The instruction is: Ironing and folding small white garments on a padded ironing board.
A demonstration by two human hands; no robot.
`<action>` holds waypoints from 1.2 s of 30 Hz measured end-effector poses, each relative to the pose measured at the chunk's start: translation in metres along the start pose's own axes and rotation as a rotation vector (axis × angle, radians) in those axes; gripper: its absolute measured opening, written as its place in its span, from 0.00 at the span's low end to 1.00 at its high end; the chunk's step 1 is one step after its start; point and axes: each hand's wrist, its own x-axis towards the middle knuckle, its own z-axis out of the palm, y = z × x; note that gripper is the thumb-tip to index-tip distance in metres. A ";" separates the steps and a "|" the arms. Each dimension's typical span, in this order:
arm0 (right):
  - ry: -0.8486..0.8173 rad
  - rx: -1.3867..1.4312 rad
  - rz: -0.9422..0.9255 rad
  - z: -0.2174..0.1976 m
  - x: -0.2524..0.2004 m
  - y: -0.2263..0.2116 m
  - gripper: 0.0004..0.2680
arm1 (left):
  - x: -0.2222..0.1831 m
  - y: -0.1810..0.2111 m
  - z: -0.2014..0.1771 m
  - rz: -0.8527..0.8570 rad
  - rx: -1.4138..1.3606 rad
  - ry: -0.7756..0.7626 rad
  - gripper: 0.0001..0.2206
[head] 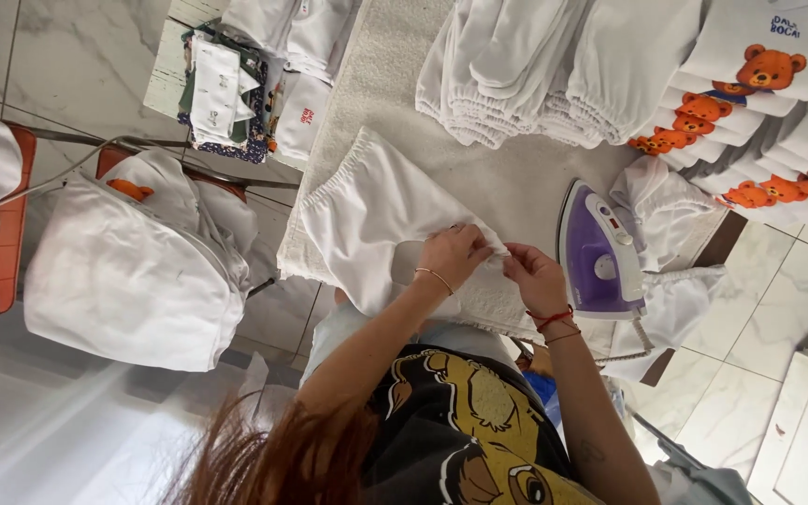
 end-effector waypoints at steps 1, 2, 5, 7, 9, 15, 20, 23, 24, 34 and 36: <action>-0.028 -0.011 -0.003 0.000 0.005 0.005 0.08 | 0.005 -0.006 0.006 -0.034 0.018 -0.007 0.09; -0.027 -0.009 -0.005 -0.002 0.013 0.011 0.08 | 0.009 -0.010 0.003 -0.032 0.020 -0.006 0.09; -0.064 0.092 0.024 -0.007 0.029 0.029 0.07 | 0.012 -0.018 0.000 -0.163 -0.233 -0.068 0.08; -0.091 0.058 0.037 -0.010 0.039 0.036 0.07 | 0.013 -0.016 -0.002 -0.211 -0.264 -0.100 0.07; -0.105 0.133 0.082 -0.010 0.041 0.032 0.06 | 0.017 -0.015 0.004 -0.235 -0.287 -0.102 0.06; -0.157 0.497 0.335 0.001 0.036 0.011 0.07 | 0.014 -0.012 0.000 -0.257 -0.316 -0.068 0.05; -0.112 0.778 0.320 0.018 0.025 0.000 0.10 | 0.016 -0.023 0.006 -0.259 -0.390 -0.058 0.05; 0.087 0.406 0.106 0.021 0.015 -0.006 0.09 | 0.017 -0.024 0.010 -0.216 -0.350 -0.051 0.05; 0.249 0.060 -0.129 0.020 0.007 -0.017 0.05 | 0.018 -0.025 0.013 -0.200 -0.355 -0.046 0.05; 0.205 -0.540 -0.030 0.015 0.028 0.010 0.06 | 0.017 -0.026 0.012 -0.164 -0.260 -0.109 0.05; 0.175 -0.498 0.011 0.016 0.028 0.008 0.07 | 0.015 -0.027 0.013 -0.155 -0.240 -0.118 0.05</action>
